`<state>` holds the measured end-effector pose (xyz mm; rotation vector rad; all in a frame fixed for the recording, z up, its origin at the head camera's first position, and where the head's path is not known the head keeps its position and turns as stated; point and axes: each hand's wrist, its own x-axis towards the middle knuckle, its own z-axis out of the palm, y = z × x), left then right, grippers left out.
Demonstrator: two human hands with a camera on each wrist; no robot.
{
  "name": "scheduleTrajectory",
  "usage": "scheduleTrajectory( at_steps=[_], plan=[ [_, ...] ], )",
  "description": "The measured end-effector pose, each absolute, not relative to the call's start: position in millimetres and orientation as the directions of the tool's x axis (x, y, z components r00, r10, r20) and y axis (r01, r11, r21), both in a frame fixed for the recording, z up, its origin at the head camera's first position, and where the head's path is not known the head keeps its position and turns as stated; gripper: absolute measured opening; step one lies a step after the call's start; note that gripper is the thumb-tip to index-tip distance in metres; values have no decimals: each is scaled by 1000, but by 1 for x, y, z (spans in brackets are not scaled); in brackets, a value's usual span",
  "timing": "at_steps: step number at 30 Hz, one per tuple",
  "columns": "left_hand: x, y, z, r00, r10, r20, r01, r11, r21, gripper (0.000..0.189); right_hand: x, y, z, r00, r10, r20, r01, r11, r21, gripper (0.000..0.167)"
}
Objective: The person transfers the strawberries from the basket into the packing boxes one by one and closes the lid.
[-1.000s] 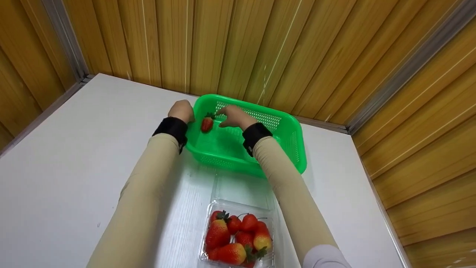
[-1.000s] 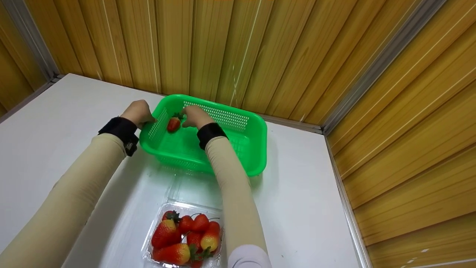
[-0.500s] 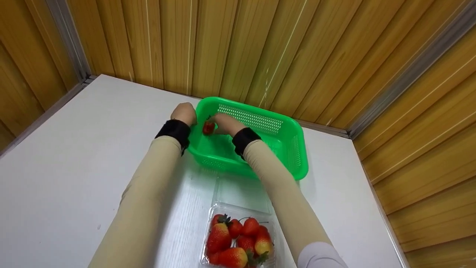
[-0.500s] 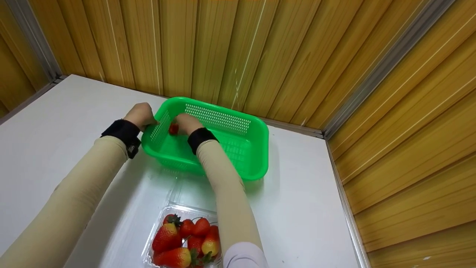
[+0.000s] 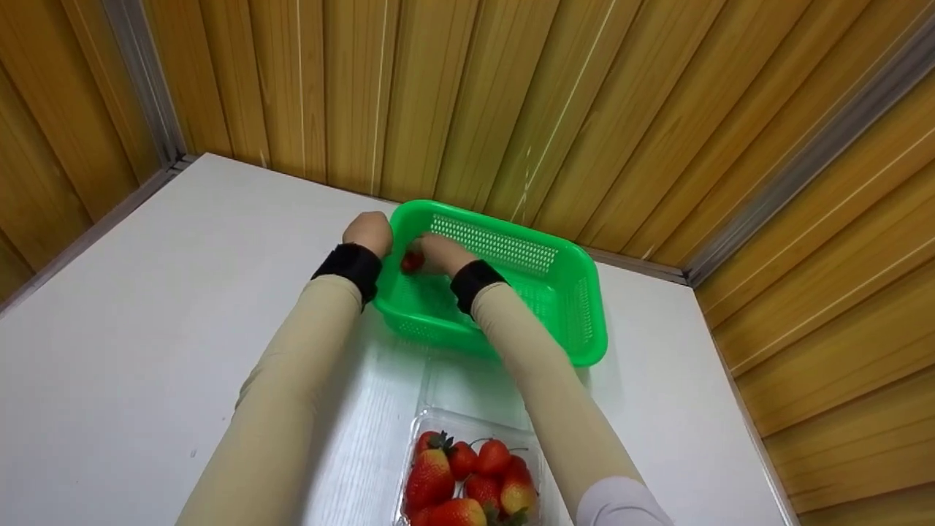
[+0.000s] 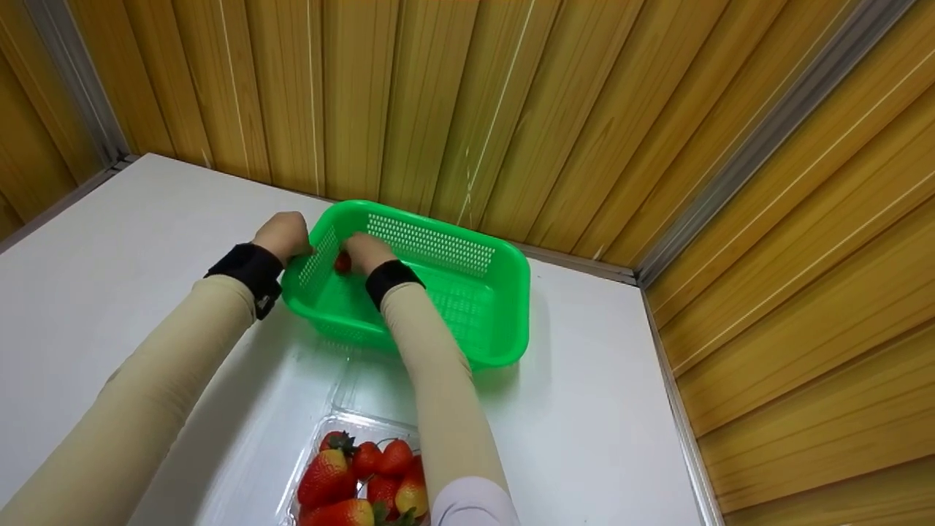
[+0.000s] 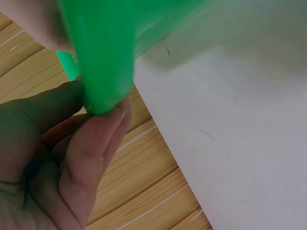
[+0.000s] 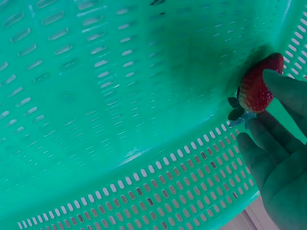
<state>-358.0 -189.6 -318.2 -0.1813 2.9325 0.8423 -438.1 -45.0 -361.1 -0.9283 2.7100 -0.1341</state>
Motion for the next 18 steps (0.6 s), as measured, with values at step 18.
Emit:
scheduleTrajectory(
  at_steps=[18],
  plan=[
    [-363,-184,-322,-986,-86,-144,-149,841,520,31,-442,-36,-368,-751,-605,-264,-582,796,-168,32]
  ],
)
